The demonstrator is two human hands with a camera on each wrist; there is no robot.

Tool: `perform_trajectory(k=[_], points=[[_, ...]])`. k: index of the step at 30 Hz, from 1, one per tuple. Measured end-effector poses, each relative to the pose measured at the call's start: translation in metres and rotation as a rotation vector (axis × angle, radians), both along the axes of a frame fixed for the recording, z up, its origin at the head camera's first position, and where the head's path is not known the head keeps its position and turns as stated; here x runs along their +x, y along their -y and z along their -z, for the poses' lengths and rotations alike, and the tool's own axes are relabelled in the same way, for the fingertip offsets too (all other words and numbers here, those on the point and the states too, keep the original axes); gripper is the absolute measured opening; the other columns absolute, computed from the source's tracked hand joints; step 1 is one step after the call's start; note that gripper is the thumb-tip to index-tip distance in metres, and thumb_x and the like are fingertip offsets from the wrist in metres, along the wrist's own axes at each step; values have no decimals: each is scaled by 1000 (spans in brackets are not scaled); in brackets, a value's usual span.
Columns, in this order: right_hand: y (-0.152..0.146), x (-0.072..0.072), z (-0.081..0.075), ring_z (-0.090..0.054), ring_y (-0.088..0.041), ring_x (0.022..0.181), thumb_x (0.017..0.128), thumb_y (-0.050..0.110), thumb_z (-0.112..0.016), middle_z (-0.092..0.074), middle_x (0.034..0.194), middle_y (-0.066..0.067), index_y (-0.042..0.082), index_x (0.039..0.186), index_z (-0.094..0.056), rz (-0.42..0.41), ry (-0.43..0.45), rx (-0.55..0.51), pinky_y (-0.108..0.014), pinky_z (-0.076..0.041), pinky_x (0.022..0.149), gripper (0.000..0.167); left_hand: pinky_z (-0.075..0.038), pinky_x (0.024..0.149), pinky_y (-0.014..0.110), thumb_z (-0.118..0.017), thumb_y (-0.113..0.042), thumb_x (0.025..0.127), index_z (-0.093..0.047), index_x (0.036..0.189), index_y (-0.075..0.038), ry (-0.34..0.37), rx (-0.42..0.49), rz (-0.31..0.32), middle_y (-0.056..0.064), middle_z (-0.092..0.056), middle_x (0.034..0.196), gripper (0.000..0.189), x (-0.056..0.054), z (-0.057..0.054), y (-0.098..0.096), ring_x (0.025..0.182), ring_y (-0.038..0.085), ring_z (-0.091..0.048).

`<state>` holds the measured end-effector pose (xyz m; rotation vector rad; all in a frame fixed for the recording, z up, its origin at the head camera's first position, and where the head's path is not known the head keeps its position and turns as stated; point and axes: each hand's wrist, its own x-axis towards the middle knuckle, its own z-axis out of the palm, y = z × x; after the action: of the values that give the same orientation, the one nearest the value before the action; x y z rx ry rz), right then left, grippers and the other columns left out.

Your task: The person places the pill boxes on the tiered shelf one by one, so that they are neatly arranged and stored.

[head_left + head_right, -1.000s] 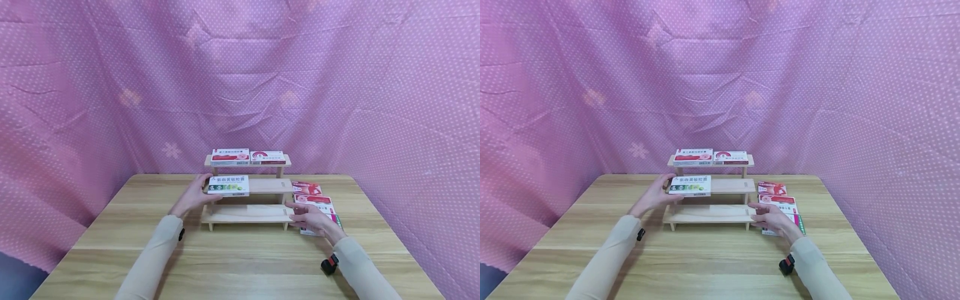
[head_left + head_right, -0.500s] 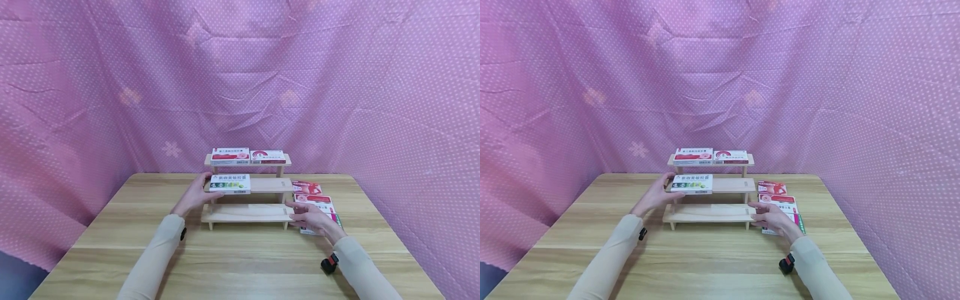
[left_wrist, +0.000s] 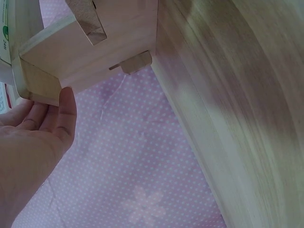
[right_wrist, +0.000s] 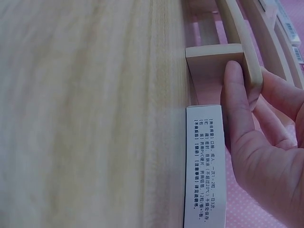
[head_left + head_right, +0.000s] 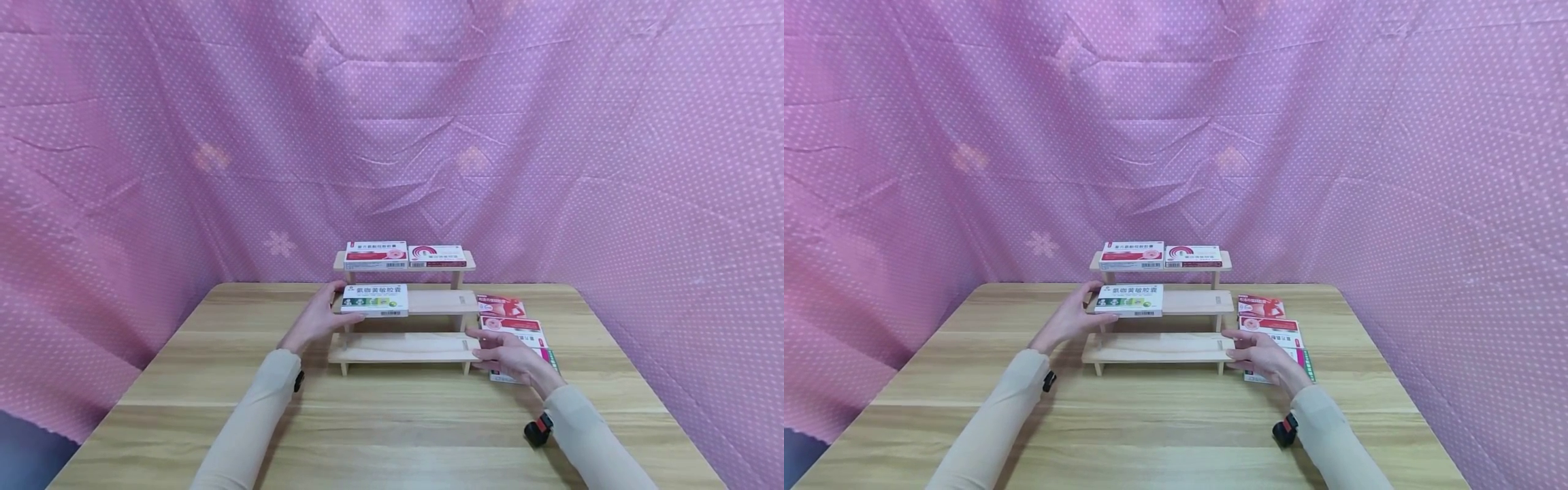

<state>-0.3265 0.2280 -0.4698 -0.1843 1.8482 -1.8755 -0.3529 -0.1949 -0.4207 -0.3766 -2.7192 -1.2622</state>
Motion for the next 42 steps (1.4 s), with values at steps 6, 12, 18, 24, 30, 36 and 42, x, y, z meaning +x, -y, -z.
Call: perform_trajectory(k=[6,12,18,24,30,36,42], points=[[0,0,1,-63,-20,110,96,4,-58,-30,152,-22,6,150,-39,20,10,10,-42,-53,100,57,-31,117,54,-82,-52,72,-39,146,-12,-16,-14,-3,8,-46,144,94,1,0,-2,137,30,-40],[0,0,0,-62,-21,112,97,5,-57,-30,153,-22,6,150,-39,16,2,11,-42,-53,101,55,-31,117,53,-81,-55,72,-39,145,-11,-34,-25,8,7,-47,141,95,1,0,-2,135,28,-42],[-2,0,0,-63,-19,109,97,4,-57,-26,156,-23,4,151,-35,-8,-5,-6,-44,-51,102,57,-31,118,53,-81,-58,71,-39,145,-10,-29,-30,13,8,-47,143,98,0,-1,-2,136,29,-42],[-3,1,1,-63,-17,108,99,5,-54,-25,156,-24,3,151,-34,-23,-13,-25,-45,-50,104,56,-28,119,53,-81,-57,70,-37,147,-9,-9,-13,15,9,-44,145,101,0,-1,-4,139,29,-39],[-2,2,1,-62,-18,110,99,4,-52,-23,158,-23,3,151,-33,-24,-11,-25,-43,-51,103,55,-28,119,53,-81,-55,70,-36,147,-8,-11,-7,16,11,-43,147,100,1,-2,-5,139,31,-38],[-1,1,1,-62,-18,111,98,5,-56,-25,157,-23,5,151,-35,-4,2,-12,-42,-52,102,57,-29,119,52,-82,-53,71,-37,146,-8,-16,-1,16,13,-43,146,99,0,-1,-4,139,32,-39],[-1,1,1,-63,-18,110,98,4,-55,-27,156,-23,4,151,-35,-8,-5,-19,-43,-51,102,56,-28,119,53,-82,-55,70,-36,147,-10,-14,-6,3,12,-42,148,101,1,-1,-3,140,32,-37]])
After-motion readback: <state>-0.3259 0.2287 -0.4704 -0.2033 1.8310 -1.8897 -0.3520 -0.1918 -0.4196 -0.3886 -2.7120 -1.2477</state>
